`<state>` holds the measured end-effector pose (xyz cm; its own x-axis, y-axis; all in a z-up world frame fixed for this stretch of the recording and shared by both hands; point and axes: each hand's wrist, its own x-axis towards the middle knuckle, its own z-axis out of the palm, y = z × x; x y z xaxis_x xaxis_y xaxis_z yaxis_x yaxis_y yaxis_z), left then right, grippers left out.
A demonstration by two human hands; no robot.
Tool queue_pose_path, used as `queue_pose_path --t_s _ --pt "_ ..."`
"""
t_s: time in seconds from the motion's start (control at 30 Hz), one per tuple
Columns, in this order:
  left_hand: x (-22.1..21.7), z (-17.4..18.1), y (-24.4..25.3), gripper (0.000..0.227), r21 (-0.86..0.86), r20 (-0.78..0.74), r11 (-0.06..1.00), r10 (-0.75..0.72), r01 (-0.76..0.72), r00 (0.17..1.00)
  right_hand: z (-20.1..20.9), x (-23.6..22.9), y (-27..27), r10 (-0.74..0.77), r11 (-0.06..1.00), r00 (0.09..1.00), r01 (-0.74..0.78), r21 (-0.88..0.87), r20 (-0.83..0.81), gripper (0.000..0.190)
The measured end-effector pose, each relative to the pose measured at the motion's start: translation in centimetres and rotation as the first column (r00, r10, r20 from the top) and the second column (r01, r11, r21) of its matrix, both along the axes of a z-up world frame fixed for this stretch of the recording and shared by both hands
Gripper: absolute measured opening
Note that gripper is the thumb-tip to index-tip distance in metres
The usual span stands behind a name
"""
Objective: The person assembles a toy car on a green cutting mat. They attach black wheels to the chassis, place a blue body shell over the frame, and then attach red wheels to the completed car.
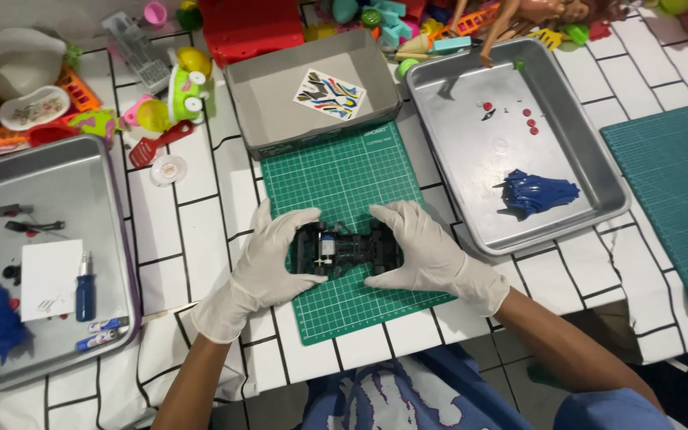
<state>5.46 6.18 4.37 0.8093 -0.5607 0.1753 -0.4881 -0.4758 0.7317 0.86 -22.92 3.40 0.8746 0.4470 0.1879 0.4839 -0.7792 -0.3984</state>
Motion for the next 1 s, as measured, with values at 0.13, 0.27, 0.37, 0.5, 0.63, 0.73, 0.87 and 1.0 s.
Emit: queue_pose_path --t_s 0.13,0.27,0.37,0.5,0.63,0.73,0.87,1.0 --pt "-0.9 -0.7 0.8 0.1 0.01 0.067 0.997 0.075 -0.076 0.995 4.1 -2.1 -0.2 -0.02 0.999 0.99 0.013 0.05 0.138 0.121" --pt "-2.7 0.2 0.4 0.109 0.274 0.169 0.879 0.357 -0.391 0.919 4.5 -4.2 -5.9 -0.049 0.963 0.993 0.019 0.271 0.106 0.088" --pt "-6.1 1.4 -0.9 0.121 0.559 0.122 0.686 0.488 -0.466 0.864 4.2 -4.6 -10.6 -0.352 0.912 0.932 0.322 0.252 0.083 0.064" --pt "-10.5 0.6 -3.3 0.101 0.748 0.083 0.577 0.41 -0.328 0.909 6.1 -2.4 -13.5 -0.847 0.523 0.482 0.831 -0.192 -0.222 0.06" --pt "-10.3 0.4 -3.3 0.058 0.381 0.223 0.897 0.147 -0.225 0.964 7.5 -0.8 -14.4 -0.836 0.504 0.391 0.825 -0.257 -0.385 0.086" --pt "-7.0 1.0 -3.2 0.077 0.672 -0.336 0.741 0.291 0.011 0.896 7.0 0.0 -15.4 -0.774 0.587 0.448 0.772 -0.243 -0.449 0.083" --pt "-3.8 -0.4 -4.4 0.104 0.333 0.354 0.934 0.001 -0.127 0.935 4.9 0.0 -16.9 -0.522 0.783 0.674 0.622 0.021 -0.523 0.062" --pt "-3.0 -1.6 -4.2 0.112 0.424 0.373 0.896 -0.039 -0.133 0.927 5.4 -0.1 -17.4 -0.302 0.865 0.766 0.471 0.174 -0.568 0.069"
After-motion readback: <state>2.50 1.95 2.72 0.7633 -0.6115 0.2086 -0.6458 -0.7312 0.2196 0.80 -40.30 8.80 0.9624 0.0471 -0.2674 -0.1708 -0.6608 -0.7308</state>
